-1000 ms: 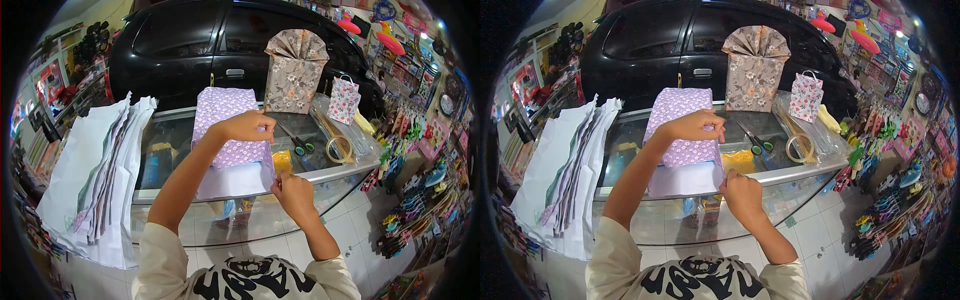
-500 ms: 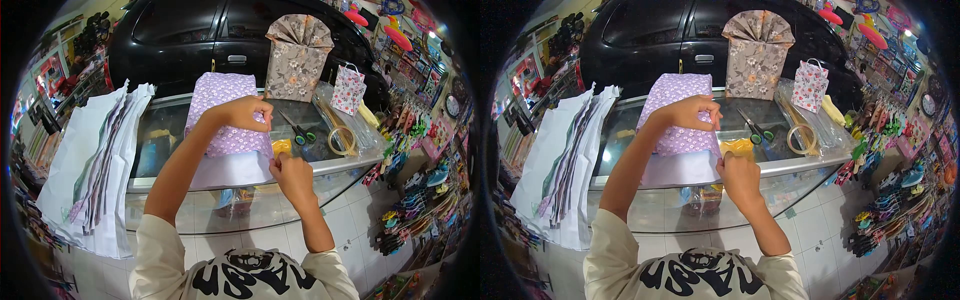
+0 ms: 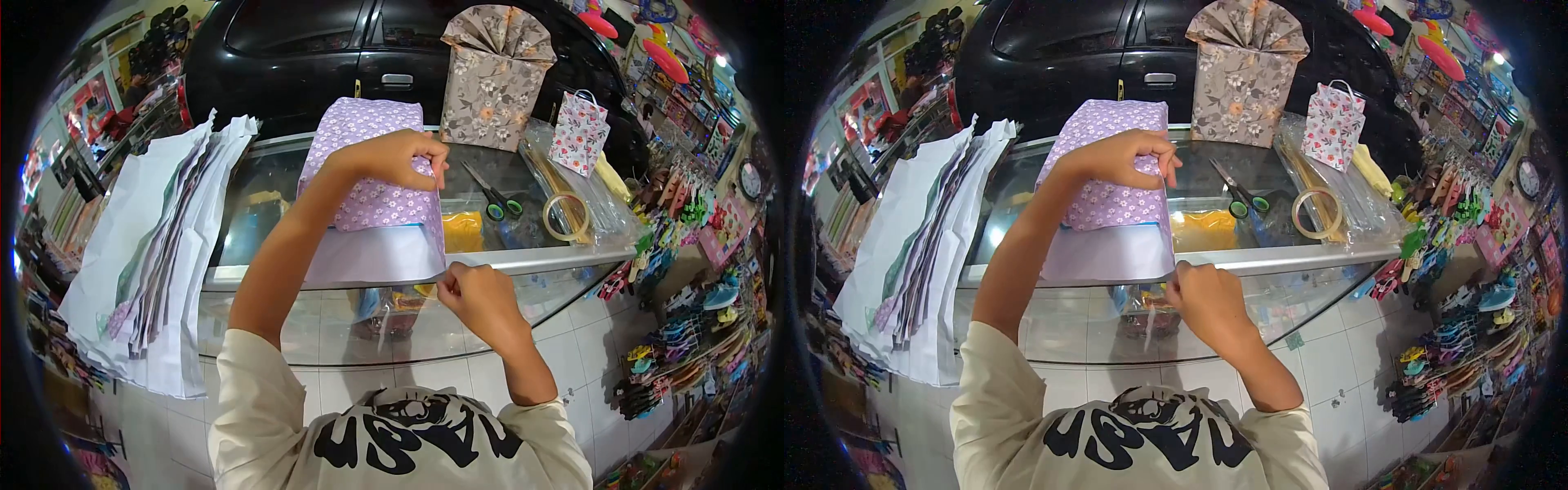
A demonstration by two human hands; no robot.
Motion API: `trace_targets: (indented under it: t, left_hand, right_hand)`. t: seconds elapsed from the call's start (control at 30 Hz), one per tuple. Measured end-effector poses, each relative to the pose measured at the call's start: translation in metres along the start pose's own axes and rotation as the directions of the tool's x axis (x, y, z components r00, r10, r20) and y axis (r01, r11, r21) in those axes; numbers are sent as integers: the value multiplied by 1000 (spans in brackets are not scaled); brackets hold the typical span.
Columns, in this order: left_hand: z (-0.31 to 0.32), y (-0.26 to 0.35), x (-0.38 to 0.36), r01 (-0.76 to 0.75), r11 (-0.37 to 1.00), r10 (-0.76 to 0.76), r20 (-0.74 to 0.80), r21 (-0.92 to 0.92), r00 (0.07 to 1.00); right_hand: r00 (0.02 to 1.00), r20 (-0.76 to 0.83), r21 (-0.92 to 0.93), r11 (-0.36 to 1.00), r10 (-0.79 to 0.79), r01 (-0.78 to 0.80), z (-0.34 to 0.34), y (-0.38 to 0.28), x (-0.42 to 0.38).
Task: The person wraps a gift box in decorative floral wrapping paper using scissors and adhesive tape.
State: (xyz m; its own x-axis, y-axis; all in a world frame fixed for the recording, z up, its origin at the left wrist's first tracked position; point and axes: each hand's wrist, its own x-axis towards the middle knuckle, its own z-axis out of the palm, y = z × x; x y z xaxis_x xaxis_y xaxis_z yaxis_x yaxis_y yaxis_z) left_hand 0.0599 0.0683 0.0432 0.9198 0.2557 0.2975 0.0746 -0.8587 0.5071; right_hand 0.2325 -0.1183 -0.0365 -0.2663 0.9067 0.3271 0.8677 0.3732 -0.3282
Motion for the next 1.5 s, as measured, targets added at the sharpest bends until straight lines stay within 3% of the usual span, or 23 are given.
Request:
trace_targets:
  t: [0.03, 0.13, 0.17, 0.23, 0.27, 0.37, 0.47, 0.57, 0.67, 0.7, 0.8, 0.9, 1.1, 1.2, 1.3, 1.5]
  left_hand:
    - [0, 1, -1, -1, 1000, 1, 9, 4, 1000]
    - [1, 19, -10, -16, 972, 73, -234, 236, 970]
    - [-3, 31, -18, 17, 956, 79, -314, 291, 946]
    - [-7, 61, -48, 131, 818, 254, -557, 560, 791]
    - [-3, 74, -70, 255, 838, 173, -678, 482, 714]
    - [25, 95, -127, 514, 851, -105, -927, 103, 359]
    - [48, 88, -140, 747, 638, -441, -883, -185, 159]
    - [56, 79, -134, 718, 684, -392, -895, -128, 215]
    - [59, 64, -133, 744, 653, -374, -914, -140, 156]
    - [60, 63, -132, 751, 652, -316, -938, -105, 144]
    - [63, 66, -129, 744, 654, -342, -931, -139, 127]
    - [65, 66, -130, 750, 658, -287, -942, -62, 174]
    - [54, 66, -139, 690, 723, -283, -905, 16, 317]
    - [54, 66, -141, 786, 599, -252, -896, 152, 365]
    - [71, 69, -134, 827, 545, -162, -950, 139, 267]
    - [107, 77, -146, 832, 550, -280, -954, -70, 105]
  right_hand:
    - [999, 31, 33, 999, -28, 27, -3, 0, -3]
    - [996, 93, 305, 951, 16, -44, -25, 1, -1]
    - [999, 42, 301, 954, -8, -5, -32, 1, 4]
    - [994, -35, 442, 891, -99, 105, -42, -5, 24]
    - [987, -77, 505, 848, -138, 159, -46, -7, 36]
    - [869, -202, 260, 831, -451, 492, -50, -19, 84]
    - [671, -228, 69, 675, -706, 734, -31, -34, 134]
    - [547, -163, 59, 545, -821, 836, -12, -53, 174]
    - [468, -129, 74, 462, -874, 884, 11, -60, 209]
    - [497, -38, 148, 487, -867, 861, 11, -64, 213]
    - [543, 92, 182, 551, -834, 815, 9, -67, 215]
    - [578, 18, 149, 574, -816, 806, 16, -69, 209]
    - [551, -77, 158, 536, -831, 829, 24, -65, 207]
    - [559, -38, 144, 549, -829, 824, 27, -65, 212]
    - [575, -30, 156, 565, -817, 810, 26, -66, 211]
    - [582, -9, 187, 571, -813, 800, 22, -67, 208]
